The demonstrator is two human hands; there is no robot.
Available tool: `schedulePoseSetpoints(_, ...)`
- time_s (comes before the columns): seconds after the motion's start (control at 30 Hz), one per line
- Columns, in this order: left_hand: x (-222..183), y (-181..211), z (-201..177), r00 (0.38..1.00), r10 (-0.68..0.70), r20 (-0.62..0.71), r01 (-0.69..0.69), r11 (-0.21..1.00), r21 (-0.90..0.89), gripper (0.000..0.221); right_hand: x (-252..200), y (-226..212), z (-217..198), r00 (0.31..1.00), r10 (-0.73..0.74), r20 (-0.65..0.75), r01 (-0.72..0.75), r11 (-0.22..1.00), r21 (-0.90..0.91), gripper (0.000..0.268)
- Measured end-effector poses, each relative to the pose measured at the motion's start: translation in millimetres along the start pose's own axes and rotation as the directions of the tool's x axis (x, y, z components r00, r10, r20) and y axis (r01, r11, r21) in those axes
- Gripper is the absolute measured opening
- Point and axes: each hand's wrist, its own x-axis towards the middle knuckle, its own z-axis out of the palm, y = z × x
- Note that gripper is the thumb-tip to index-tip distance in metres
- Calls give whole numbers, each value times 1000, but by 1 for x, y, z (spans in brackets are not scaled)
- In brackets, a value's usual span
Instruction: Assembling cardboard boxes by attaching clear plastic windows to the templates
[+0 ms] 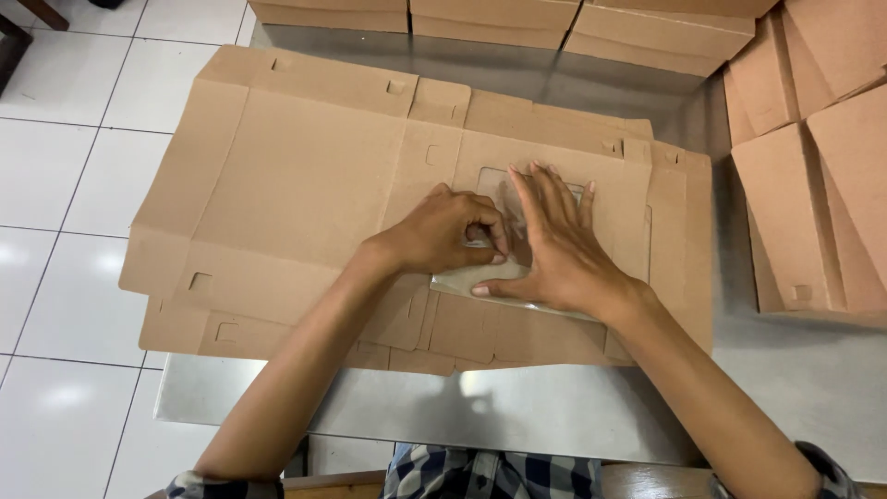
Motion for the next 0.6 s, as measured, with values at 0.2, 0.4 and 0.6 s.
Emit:
schedulePoseSetpoints(0.2,2,-2,4,1000,-27,0,27,998,59,4,11,-24,12,992,-79,-102,87,994,70,142)
schedulePoseSetpoints(0.4,7,-16,10,997,-28,-75,32,999,43,7,19,-43,16,999,4,-42,3,987,159,144)
schedulePoseSetpoints(0.6,5,-11,11,997,-32,-69,36,998,55,12,13,-46,16,999,16,-50,-7,984,179,137)
